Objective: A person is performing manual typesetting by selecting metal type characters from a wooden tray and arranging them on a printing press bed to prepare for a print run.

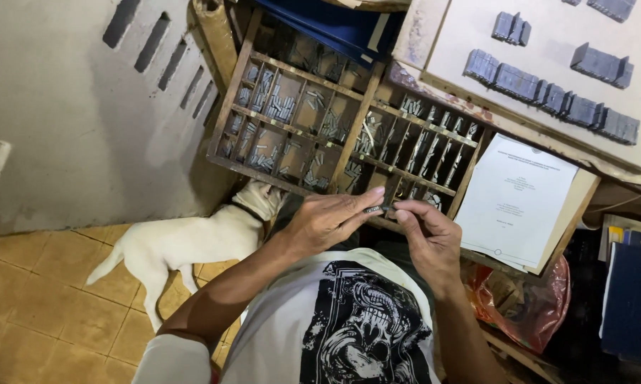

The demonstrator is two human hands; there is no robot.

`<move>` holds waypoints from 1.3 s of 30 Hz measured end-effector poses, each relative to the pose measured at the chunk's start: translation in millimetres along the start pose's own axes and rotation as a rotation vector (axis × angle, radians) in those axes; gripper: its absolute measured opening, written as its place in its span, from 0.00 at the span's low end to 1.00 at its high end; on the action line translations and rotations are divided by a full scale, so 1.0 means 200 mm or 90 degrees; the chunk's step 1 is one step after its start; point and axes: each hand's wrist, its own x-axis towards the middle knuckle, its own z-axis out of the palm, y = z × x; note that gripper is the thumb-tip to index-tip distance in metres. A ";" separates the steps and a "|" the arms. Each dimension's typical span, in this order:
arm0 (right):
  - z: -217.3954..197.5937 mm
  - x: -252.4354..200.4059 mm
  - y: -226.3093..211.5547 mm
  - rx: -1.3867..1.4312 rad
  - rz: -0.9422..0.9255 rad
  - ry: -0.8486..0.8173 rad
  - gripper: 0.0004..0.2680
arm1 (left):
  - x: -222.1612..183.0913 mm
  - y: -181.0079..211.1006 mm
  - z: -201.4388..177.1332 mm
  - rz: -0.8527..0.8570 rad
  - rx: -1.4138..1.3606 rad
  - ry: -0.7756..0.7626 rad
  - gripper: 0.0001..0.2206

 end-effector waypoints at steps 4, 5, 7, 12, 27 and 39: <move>0.02 0.01 -0.02 0.001 0.007 -0.002 0.05 | -0.01 -0.01 -0.01 0.003 0.009 -0.001 0.16; 0.02 0.00 -0.02 -0.003 0.016 -0.004 0.05 | -0.01 -0.01 -0.01 0.017 0.010 -0.005 0.17; 0.02 0.00 -0.03 -0.007 0.025 -0.005 0.05 | -0.04 -0.04 0.00 0.031 0.010 -0.010 0.18; 0.04 0.00 -0.09 0.029 0.055 0.004 0.04 | -0.07 -0.05 0.01 0.105 0.124 -0.064 0.17; 0.05 -0.10 0.23 0.312 0.459 0.032 0.04 | -0.40 -0.21 0.08 -0.155 -0.051 -0.167 0.18; 0.03 -0.04 0.58 -0.431 0.155 -0.127 0.05 | -0.54 -0.15 -0.25 -0.581 -0.011 -0.069 0.07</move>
